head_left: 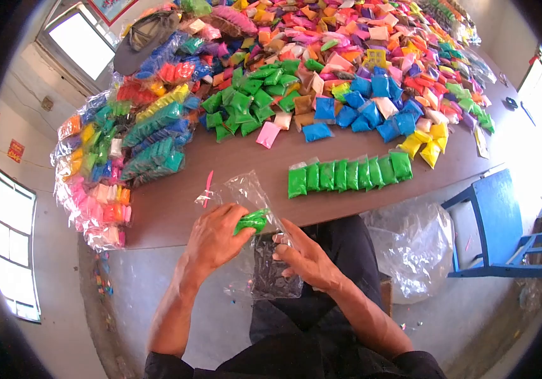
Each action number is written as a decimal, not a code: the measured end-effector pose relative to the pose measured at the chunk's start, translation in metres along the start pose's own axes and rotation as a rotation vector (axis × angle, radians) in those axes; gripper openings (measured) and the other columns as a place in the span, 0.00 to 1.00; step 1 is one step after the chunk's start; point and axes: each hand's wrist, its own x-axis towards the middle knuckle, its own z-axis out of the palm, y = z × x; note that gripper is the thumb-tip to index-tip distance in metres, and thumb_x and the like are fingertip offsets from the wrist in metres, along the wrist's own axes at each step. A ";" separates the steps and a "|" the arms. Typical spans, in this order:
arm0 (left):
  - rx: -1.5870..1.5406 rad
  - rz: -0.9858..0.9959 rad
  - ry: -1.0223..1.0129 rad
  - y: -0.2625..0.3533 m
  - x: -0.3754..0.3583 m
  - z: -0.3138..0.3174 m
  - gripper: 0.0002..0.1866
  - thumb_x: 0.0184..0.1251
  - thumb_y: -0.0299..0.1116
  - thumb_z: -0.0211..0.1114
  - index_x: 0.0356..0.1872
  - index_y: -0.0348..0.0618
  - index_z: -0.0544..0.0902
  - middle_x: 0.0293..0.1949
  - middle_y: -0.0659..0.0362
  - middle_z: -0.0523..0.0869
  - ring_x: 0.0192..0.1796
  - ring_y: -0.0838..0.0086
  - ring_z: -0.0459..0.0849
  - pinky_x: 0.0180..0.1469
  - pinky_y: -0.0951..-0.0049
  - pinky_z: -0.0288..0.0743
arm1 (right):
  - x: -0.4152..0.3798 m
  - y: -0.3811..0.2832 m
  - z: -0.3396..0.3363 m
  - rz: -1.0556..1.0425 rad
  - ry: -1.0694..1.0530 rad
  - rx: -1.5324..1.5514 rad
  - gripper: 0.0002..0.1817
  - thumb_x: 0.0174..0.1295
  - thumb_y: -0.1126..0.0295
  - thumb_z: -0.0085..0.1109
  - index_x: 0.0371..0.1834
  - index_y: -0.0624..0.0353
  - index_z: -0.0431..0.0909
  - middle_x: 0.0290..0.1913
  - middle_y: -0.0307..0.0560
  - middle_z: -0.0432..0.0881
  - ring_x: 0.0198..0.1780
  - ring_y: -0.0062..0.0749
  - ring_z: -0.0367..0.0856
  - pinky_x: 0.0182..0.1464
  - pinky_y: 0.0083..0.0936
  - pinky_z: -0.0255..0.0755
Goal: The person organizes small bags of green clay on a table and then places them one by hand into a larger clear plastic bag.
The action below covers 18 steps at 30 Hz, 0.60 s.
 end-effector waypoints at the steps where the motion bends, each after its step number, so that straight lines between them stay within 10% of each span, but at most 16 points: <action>1: 0.026 -0.014 -0.005 -0.001 0.001 0.001 0.14 0.66 0.35 0.77 0.46 0.43 0.82 0.41 0.51 0.89 0.48 0.48 0.89 0.48 0.48 0.82 | 0.002 -0.003 0.000 0.030 -0.003 0.017 0.43 0.82 0.47 0.56 0.92 0.52 0.50 0.75 0.56 0.74 0.62 0.39 0.84 0.47 0.31 0.84; 18: 0.190 0.100 0.001 -0.030 0.035 0.007 0.17 0.68 0.40 0.76 0.48 0.41 0.84 0.39 0.47 0.90 0.43 0.43 0.90 0.44 0.46 0.83 | 0.009 -0.006 -0.002 0.121 -0.060 -0.028 0.45 0.81 0.41 0.54 0.92 0.50 0.50 0.75 0.59 0.73 0.65 0.47 0.85 0.44 0.33 0.86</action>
